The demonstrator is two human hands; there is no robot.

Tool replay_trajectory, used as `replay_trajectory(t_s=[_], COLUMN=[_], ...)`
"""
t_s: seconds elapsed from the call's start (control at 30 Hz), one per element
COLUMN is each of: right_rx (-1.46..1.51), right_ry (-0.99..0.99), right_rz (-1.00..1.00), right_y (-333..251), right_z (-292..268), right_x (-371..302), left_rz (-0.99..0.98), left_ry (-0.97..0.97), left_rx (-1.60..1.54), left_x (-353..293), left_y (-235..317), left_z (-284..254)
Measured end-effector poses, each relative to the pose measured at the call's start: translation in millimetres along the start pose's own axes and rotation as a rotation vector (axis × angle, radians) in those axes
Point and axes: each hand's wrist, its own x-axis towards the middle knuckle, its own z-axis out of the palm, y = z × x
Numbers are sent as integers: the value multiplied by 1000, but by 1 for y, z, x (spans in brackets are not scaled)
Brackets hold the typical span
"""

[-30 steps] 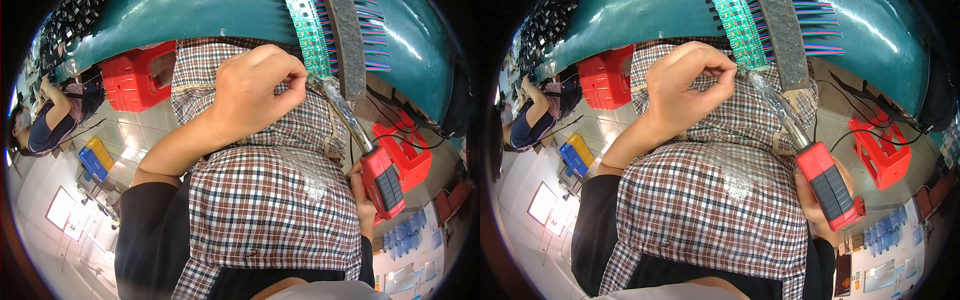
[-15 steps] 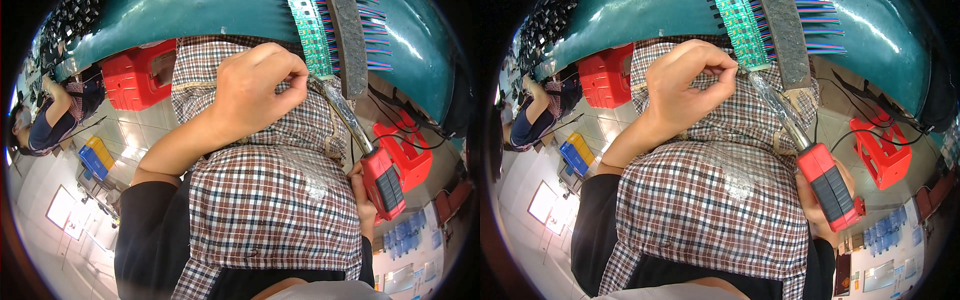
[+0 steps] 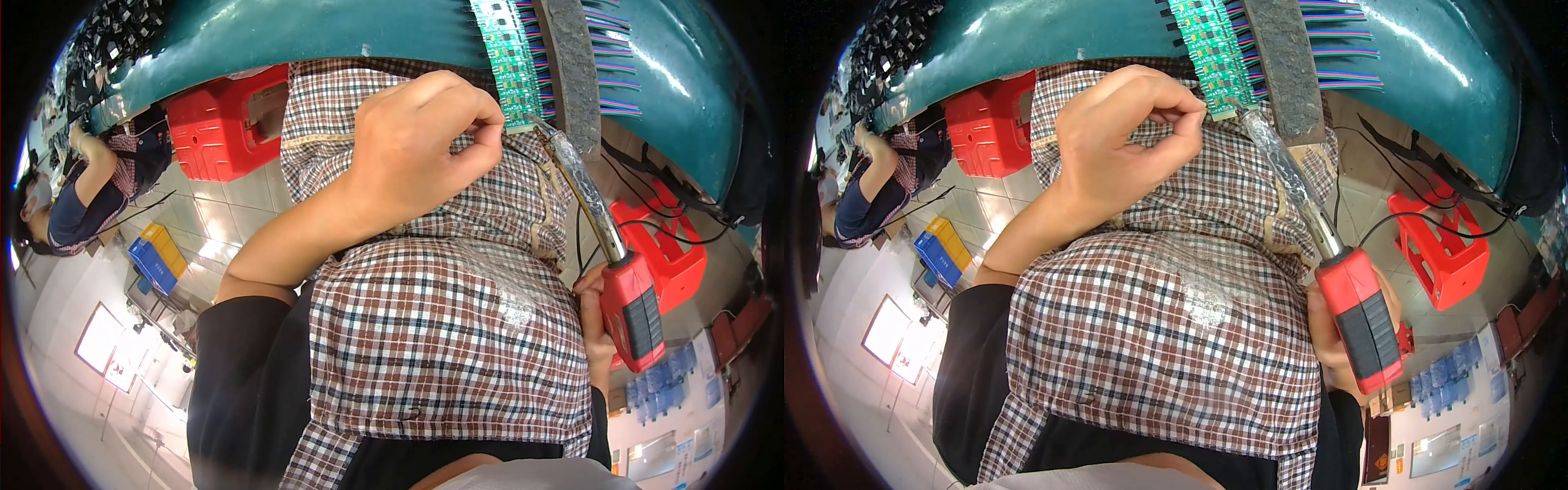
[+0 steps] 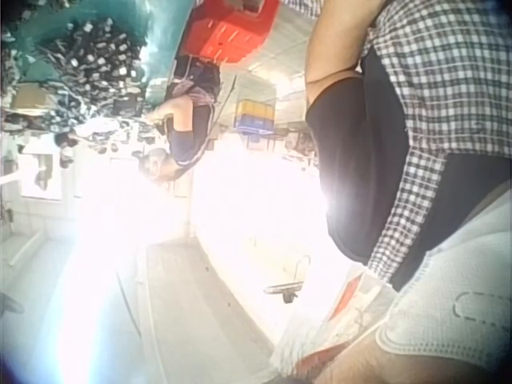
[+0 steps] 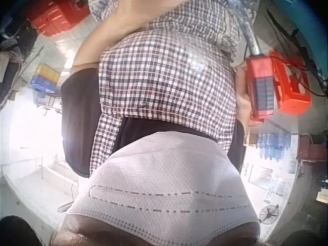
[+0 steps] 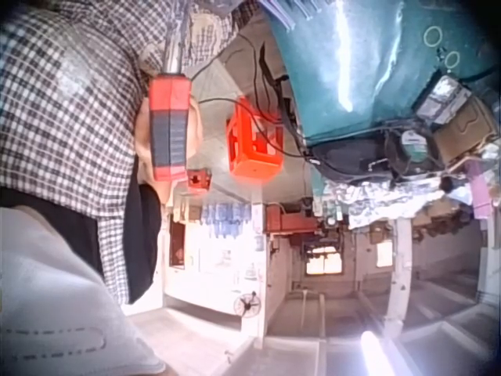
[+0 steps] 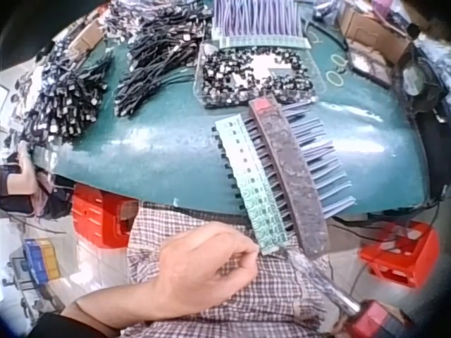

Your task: The person solders wires onto circuit boards using a soldering iron, replaces the finished circuit board under a metal weight, and attaches and solders more wires onto the new board.

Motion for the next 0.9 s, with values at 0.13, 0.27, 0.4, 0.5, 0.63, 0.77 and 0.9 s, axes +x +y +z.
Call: replay_trajectory(t_s=[0.13,0.27,0.4,0.5,0.63,0.77,0.9], right_rx=[1,403,488,562,686,711,679], right_ry=[1,124,240,268,293,297,333], right_rz=[-156,-111,-109,-146,-195,-222,-233], right_y=[3,-13,-13,-14,-23,-25,-28], right_z=[2,16,18,18,18,14,12], right_x=[4,16,27,40,50,60,64], left_rz=[5,-1,-13,26,120,99,26], left_ry=[-10,-16,-33,-19,125,304,334], left_rx=[-1,7,0,58,239,501,709], left_x=[1,1,1,8,46,105,150], left_y=[-2,1,1,0,-13,-55,-86], left_z=[-1,-4,-7,-12,-42,-72,-91])
